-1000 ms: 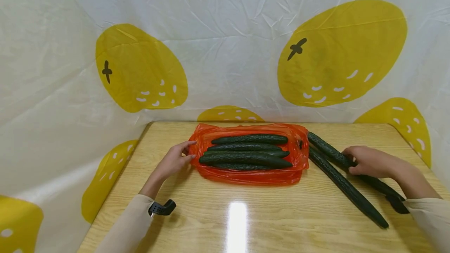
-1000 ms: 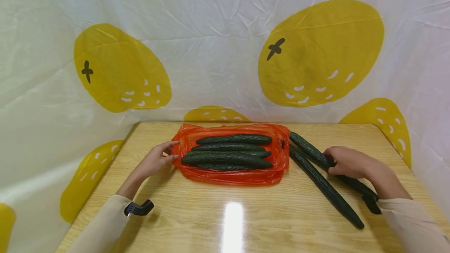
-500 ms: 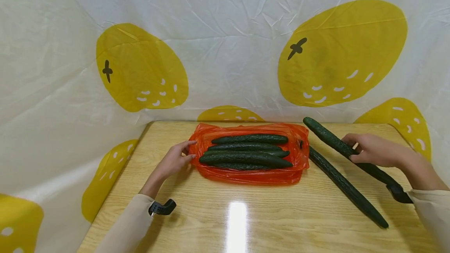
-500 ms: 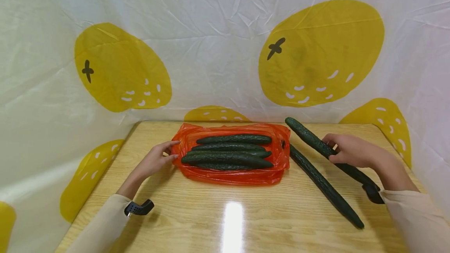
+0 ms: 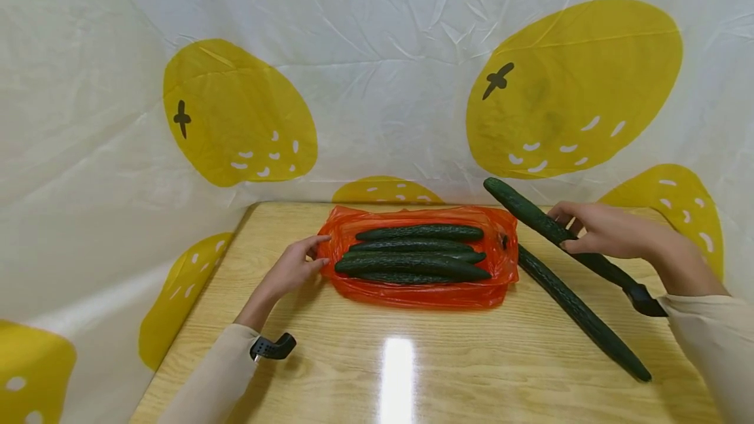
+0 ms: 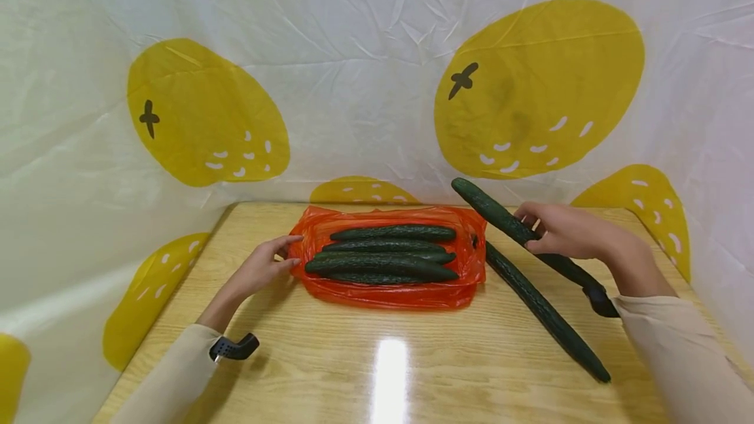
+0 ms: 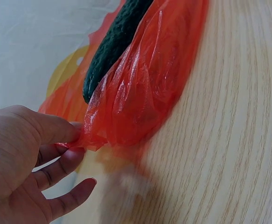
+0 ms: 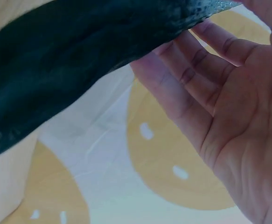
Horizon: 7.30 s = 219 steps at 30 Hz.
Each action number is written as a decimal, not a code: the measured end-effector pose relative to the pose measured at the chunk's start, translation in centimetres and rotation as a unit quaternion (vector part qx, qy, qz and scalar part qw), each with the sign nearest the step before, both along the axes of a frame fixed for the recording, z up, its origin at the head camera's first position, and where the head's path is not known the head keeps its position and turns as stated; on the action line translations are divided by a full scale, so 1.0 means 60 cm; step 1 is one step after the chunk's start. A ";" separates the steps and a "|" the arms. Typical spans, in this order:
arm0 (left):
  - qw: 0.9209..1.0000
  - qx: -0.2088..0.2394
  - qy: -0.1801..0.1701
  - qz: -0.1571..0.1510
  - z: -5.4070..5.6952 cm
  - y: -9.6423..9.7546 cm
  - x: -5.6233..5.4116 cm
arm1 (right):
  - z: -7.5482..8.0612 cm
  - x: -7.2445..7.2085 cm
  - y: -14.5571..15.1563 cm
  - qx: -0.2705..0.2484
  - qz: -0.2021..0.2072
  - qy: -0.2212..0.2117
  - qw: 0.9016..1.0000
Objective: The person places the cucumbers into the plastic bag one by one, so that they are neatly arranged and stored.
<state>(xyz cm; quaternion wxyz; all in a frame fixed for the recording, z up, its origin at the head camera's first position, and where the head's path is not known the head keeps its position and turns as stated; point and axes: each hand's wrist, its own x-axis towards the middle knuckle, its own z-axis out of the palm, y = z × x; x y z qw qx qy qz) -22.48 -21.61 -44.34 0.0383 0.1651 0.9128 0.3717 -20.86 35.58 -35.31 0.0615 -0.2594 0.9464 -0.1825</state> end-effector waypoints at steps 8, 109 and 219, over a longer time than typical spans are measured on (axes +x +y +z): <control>1.000 -0.001 0.001 0.001 -0.001 0.000 0.000 | 0.019 -0.012 -0.040 -0.009 0.026 0.026 0.999; 1.000 0.001 0.007 -0.004 0.003 0.005 0.002 | -0.042 -0.100 -0.300 -0.006 0.189 -0.086 0.978; 1.000 0.008 0.002 -0.010 0.011 0.006 0.004 | -0.117 0.074 0.015 -0.052 -0.011 -0.188 0.981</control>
